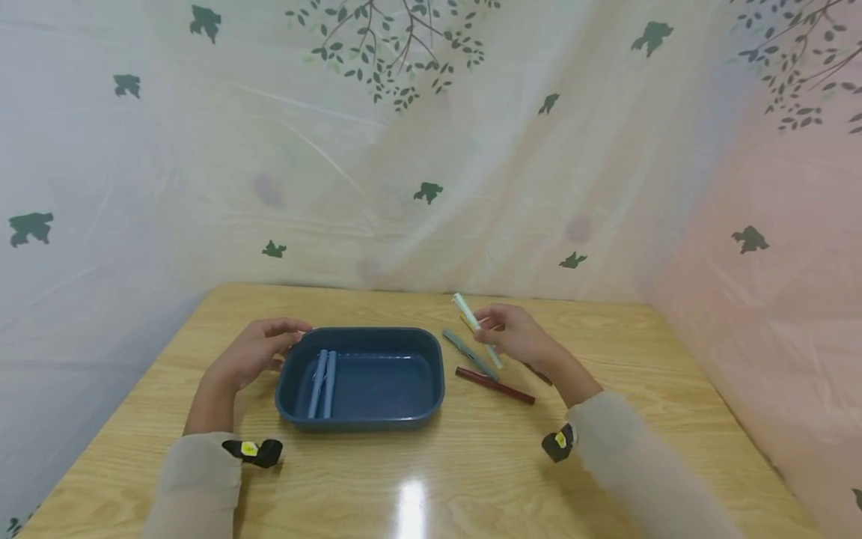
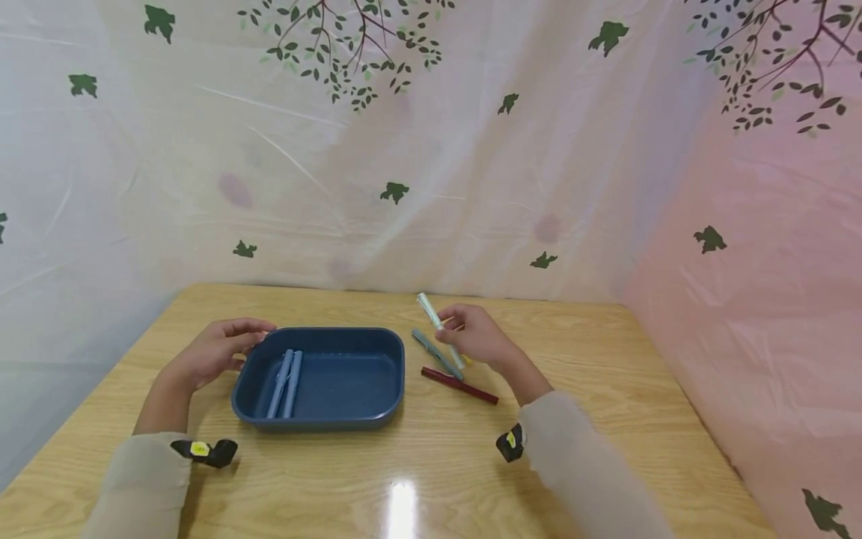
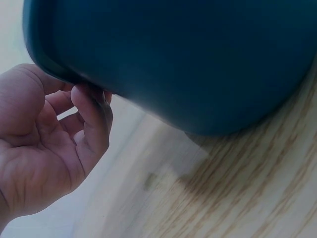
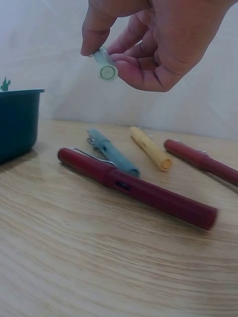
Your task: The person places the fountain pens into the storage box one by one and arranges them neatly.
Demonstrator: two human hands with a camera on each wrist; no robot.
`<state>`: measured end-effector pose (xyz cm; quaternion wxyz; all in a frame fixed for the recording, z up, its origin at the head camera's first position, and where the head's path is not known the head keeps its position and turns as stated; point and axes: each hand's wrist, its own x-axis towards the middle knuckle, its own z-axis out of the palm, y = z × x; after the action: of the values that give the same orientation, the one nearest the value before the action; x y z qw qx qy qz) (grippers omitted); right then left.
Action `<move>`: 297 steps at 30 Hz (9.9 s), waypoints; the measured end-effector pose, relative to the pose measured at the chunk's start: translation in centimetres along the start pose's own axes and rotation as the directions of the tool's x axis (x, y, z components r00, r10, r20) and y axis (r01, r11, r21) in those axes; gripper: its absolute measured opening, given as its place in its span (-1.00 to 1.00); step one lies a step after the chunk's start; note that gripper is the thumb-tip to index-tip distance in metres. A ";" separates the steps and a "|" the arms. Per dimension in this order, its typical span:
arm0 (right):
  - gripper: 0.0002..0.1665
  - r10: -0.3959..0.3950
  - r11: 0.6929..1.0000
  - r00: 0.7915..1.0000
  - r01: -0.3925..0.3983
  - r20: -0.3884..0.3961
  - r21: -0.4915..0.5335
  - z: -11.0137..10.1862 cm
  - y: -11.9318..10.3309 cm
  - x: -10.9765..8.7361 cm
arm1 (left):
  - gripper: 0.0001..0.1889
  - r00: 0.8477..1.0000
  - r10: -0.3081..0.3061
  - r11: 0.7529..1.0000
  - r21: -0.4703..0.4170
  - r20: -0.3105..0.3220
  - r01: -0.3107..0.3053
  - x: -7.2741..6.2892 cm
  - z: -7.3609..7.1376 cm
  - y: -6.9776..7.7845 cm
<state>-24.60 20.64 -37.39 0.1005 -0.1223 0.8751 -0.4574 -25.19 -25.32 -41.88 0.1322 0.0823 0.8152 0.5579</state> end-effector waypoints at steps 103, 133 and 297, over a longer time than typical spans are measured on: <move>-0.69 0.118 0.959 0.978 -0.157 0.170 0.238 17.7 -6.9 4.2 | -0.58 1.000 -0.013 1.000 0.016 0.001 0.013 0.1 -0.1 0.0; -0.55 0.217 0.957 0.964 -0.241 0.156 0.159 19.9 -8.1 4.9 | -0.57 1.000 -0.008 1.000 0.001 0.002 0.008 -0.1 -0.1 0.2; -0.51 -0.175 0.885 0.983 0.134 -0.051 -0.445 -2.0 9.0 -4.4 | -0.64 0.998 -0.026 1.000 0.010 -0.050 0.027 -0.1 0.2 0.0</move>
<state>-22.12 28.56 -43.42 -0.0058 -0.1904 0.9467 -0.2596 -25.01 -25.23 -41.96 0.1189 0.0582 0.8223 0.5535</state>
